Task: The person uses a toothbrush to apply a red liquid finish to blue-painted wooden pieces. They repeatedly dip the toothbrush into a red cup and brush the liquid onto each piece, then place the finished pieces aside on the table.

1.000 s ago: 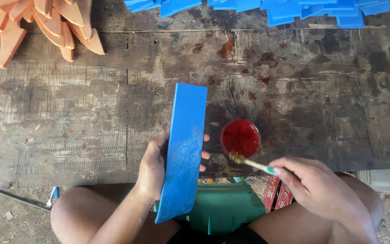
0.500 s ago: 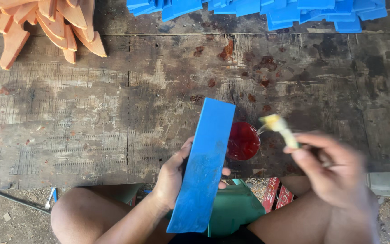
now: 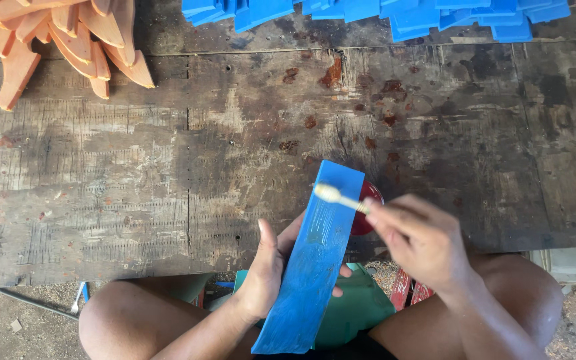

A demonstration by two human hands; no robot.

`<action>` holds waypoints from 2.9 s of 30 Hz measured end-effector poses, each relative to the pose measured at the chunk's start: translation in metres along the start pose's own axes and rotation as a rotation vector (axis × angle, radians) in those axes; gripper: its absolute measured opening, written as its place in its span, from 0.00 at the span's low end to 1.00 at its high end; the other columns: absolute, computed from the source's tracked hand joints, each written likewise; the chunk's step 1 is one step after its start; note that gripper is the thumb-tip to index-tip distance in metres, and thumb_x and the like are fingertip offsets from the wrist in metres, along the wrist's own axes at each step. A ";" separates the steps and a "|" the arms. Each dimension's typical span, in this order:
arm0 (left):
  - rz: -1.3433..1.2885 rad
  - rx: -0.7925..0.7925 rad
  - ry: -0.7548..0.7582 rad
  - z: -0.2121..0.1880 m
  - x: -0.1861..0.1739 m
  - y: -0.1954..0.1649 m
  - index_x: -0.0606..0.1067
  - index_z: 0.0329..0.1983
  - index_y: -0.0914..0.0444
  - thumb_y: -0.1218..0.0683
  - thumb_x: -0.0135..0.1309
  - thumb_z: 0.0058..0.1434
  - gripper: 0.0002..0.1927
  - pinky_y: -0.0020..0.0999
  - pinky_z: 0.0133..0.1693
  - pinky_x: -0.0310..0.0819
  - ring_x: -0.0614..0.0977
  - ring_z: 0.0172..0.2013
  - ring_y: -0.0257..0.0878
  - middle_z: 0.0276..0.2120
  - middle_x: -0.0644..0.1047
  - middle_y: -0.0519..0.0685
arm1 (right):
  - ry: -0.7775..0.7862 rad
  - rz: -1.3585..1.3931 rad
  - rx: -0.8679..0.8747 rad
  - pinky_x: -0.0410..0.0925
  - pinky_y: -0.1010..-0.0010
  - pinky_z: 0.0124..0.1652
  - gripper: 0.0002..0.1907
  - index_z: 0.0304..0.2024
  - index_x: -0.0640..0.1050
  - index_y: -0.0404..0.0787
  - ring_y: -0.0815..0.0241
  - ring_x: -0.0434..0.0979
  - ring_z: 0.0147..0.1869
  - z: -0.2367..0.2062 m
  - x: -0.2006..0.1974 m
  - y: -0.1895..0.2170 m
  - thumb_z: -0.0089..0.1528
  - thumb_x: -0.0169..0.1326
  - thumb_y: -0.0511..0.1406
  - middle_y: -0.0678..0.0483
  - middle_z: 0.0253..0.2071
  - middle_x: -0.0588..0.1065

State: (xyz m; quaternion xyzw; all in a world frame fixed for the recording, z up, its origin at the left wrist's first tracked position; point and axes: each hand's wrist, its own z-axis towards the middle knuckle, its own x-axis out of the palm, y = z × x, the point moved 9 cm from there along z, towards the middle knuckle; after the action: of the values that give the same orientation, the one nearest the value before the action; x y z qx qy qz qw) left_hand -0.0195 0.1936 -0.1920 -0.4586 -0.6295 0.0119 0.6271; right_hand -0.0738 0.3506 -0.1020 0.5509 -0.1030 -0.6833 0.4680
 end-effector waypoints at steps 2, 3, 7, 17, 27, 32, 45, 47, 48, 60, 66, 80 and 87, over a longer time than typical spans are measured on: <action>-0.065 0.020 -0.022 0.000 -0.003 -0.003 0.46 0.83 0.56 0.18 0.24 0.57 0.59 0.49 0.48 0.81 0.80 0.51 0.52 0.64 0.71 0.60 | 0.134 0.064 -0.054 0.73 0.76 0.26 0.15 0.49 0.83 0.40 0.68 0.80 0.29 -0.007 0.014 0.011 0.59 0.60 0.27 0.53 0.33 0.80; -0.098 0.028 -0.034 -0.001 -0.005 -0.004 0.46 0.83 0.57 0.18 0.23 0.57 0.59 0.49 0.48 0.82 0.80 0.51 0.52 0.62 0.72 0.62 | 0.182 0.080 -0.086 0.73 0.76 0.26 0.16 0.49 0.84 0.41 0.68 0.80 0.29 -0.011 0.019 0.016 0.58 0.61 0.28 0.54 0.33 0.80; -0.101 0.020 -0.053 -0.003 -0.008 -0.005 0.47 0.83 0.57 0.17 0.21 0.55 0.61 0.49 0.48 0.82 0.81 0.51 0.52 0.61 0.73 0.62 | 0.246 0.069 -0.085 0.71 0.75 0.25 0.16 0.48 0.84 0.43 0.68 0.79 0.27 -0.011 0.021 0.013 0.57 0.65 0.30 0.56 0.29 0.80; -0.102 0.077 0.008 -0.005 -0.005 -0.011 0.45 0.83 0.58 0.16 0.26 0.55 0.62 0.53 0.48 0.81 0.81 0.52 0.56 0.65 0.69 0.63 | 0.233 0.102 -0.175 0.71 0.73 0.26 0.19 0.52 0.81 0.40 0.67 0.78 0.29 -0.010 0.008 0.012 0.58 0.63 0.29 0.53 0.31 0.79; -0.171 0.019 0.118 -0.008 0.001 -0.002 0.43 0.84 0.53 0.16 0.31 0.53 0.62 0.54 0.48 0.81 0.80 0.52 0.58 0.68 0.67 0.60 | -0.057 -0.107 -0.005 0.67 0.72 0.27 0.14 0.51 0.82 0.39 0.66 0.76 0.28 -0.005 -0.039 -0.009 0.62 0.62 0.28 0.52 0.33 0.79; -0.194 0.056 0.119 -0.008 -0.005 -0.005 0.46 0.84 0.55 0.16 0.33 0.55 0.62 0.56 0.51 0.80 0.79 0.54 0.58 0.67 0.67 0.61 | 0.252 0.101 -0.071 0.67 0.74 0.22 0.15 0.46 0.85 0.41 0.68 0.76 0.23 -0.010 -0.008 0.000 0.56 0.66 0.30 0.55 0.27 0.79; -0.210 0.116 0.100 -0.004 -0.009 -0.005 0.45 0.82 0.51 0.16 0.31 0.55 0.58 0.57 0.49 0.80 0.79 0.54 0.60 0.66 0.67 0.63 | 0.311 -0.016 0.076 0.67 0.72 0.20 0.16 0.47 0.88 0.43 0.68 0.76 0.22 -0.011 -0.009 -0.013 0.56 0.68 0.31 0.56 0.25 0.80; -0.220 0.113 0.097 -0.004 -0.009 -0.004 0.46 0.83 0.54 0.17 0.31 0.58 0.58 0.58 0.50 0.80 0.78 0.55 0.60 0.66 0.67 0.64 | 0.157 -0.109 0.051 0.70 0.73 0.22 0.14 0.46 0.85 0.41 0.68 0.77 0.24 -0.004 -0.027 -0.011 0.57 0.64 0.29 0.54 0.29 0.80; -0.221 0.116 0.098 -0.003 -0.009 -0.004 0.47 0.84 0.55 0.17 0.31 0.59 0.58 0.59 0.51 0.80 0.78 0.55 0.61 0.66 0.66 0.65 | 0.113 -0.108 0.026 0.69 0.74 0.23 0.14 0.47 0.84 0.41 0.68 0.78 0.26 -0.002 -0.034 -0.008 0.58 0.64 0.29 0.54 0.31 0.80; -0.246 0.059 0.068 -0.001 -0.018 0.004 0.46 0.82 0.51 0.14 0.27 0.53 0.60 0.62 0.50 0.80 0.78 0.55 0.62 0.69 0.64 0.64 | 0.136 -0.112 -0.038 0.67 0.73 0.19 0.12 0.44 0.84 0.41 0.65 0.75 0.21 -0.004 -0.031 0.006 0.56 0.64 0.31 0.55 0.26 0.78; -0.197 0.080 -0.046 -0.002 -0.029 0.005 0.42 0.81 0.46 0.15 0.27 0.49 0.59 0.62 0.48 0.80 0.78 0.55 0.59 0.68 0.65 0.61 | 0.265 -0.086 -0.041 0.66 0.74 0.17 0.13 0.44 0.86 0.45 0.67 0.73 0.18 -0.011 -0.018 0.000 0.56 0.66 0.34 0.59 0.24 0.78; -0.038 -0.002 0.000 -0.006 -0.025 0.018 0.43 0.83 0.52 0.13 0.28 0.47 0.66 0.59 0.51 0.79 0.77 0.55 0.53 0.65 0.68 0.61 | 0.002 -0.130 0.087 0.70 0.71 0.24 0.13 0.47 0.82 0.38 0.65 0.78 0.25 0.004 -0.021 0.001 0.59 0.65 0.30 0.53 0.33 0.80; -0.015 -0.047 -0.034 -0.004 -0.019 0.011 0.36 0.80 0.47 0.13 0.30 0.39 0.67 0.55 0.50 0.80 0.77 0.57 0.49 0.69 0.65 0.52 | 0.192 -0.032 -0.230 0.71 0.72 0.26 0.14 0.44 0.84 0.41 0.65 0.78 0.27 -0.007 0.002 0.038 0.56 0.67 0.33 0.56 0.28 0.77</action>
State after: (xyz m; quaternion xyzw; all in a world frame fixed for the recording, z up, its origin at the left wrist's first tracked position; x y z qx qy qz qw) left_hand -0.0136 0.1866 -0.2127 -0.4681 -0.6437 0.0003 0.6054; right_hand -0.0477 0.3313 -0.0812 0.5579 0.0299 -0.6421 0.5249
